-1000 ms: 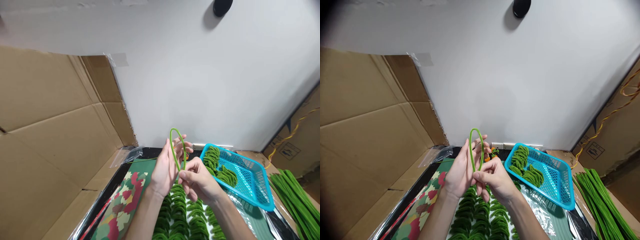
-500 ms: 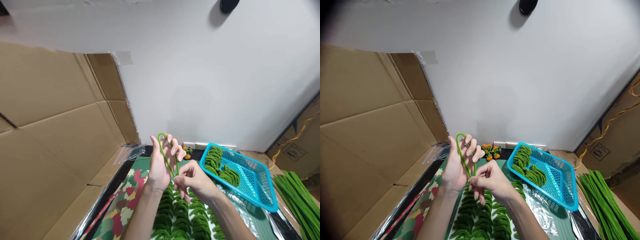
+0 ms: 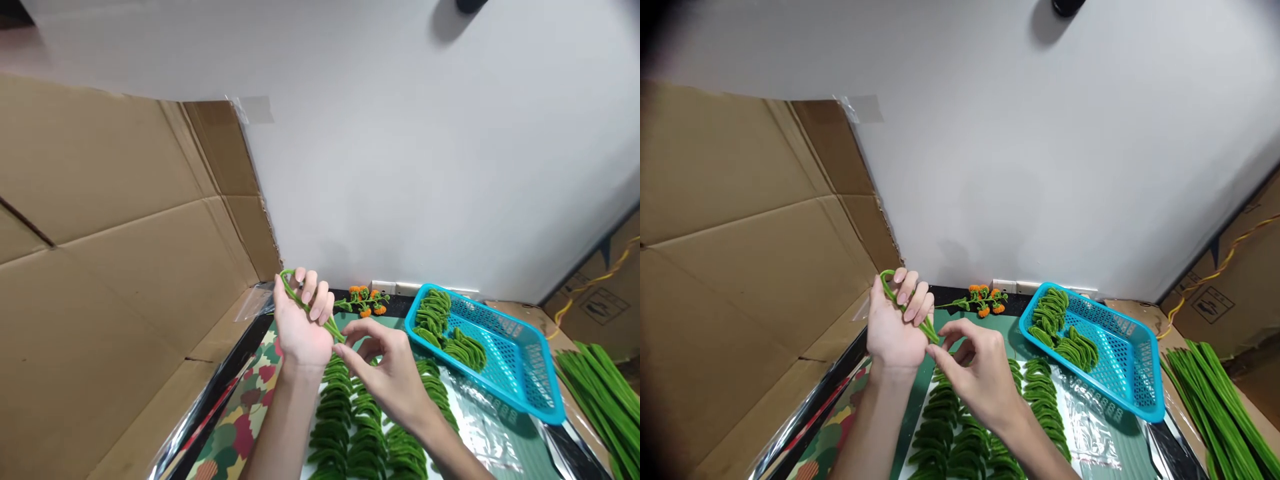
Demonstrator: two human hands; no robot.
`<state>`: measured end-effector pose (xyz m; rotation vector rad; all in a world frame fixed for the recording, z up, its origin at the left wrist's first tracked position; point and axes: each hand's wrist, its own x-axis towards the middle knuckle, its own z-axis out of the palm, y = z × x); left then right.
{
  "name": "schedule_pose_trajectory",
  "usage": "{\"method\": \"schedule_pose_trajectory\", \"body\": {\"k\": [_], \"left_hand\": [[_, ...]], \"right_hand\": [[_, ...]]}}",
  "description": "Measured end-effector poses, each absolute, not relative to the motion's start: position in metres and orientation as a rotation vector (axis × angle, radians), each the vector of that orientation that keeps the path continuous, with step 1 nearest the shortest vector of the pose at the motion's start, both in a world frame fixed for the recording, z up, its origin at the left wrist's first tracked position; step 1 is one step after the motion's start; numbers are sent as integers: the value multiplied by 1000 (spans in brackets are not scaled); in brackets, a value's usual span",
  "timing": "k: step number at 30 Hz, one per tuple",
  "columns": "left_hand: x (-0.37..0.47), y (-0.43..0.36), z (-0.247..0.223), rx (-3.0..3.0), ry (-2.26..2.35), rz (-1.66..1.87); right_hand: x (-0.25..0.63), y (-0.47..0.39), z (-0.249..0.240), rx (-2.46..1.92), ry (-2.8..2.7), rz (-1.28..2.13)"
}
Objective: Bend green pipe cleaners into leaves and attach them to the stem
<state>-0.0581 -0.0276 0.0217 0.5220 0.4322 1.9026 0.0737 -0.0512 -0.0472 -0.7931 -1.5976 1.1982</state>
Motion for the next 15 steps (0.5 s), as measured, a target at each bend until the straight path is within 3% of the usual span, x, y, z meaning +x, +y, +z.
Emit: {"method": "schedule_pose_trajectory", "body": {"k": [6, 15], "left_hand": [[-54, -32, 27, 551, 429, 1900], [-52, -36, 30, 661, 381, 1915]], "right_hand": [[74, -55, -42, -761, -1590, 1206], [72, -46, -43, -467, -1205, 1943]]}}
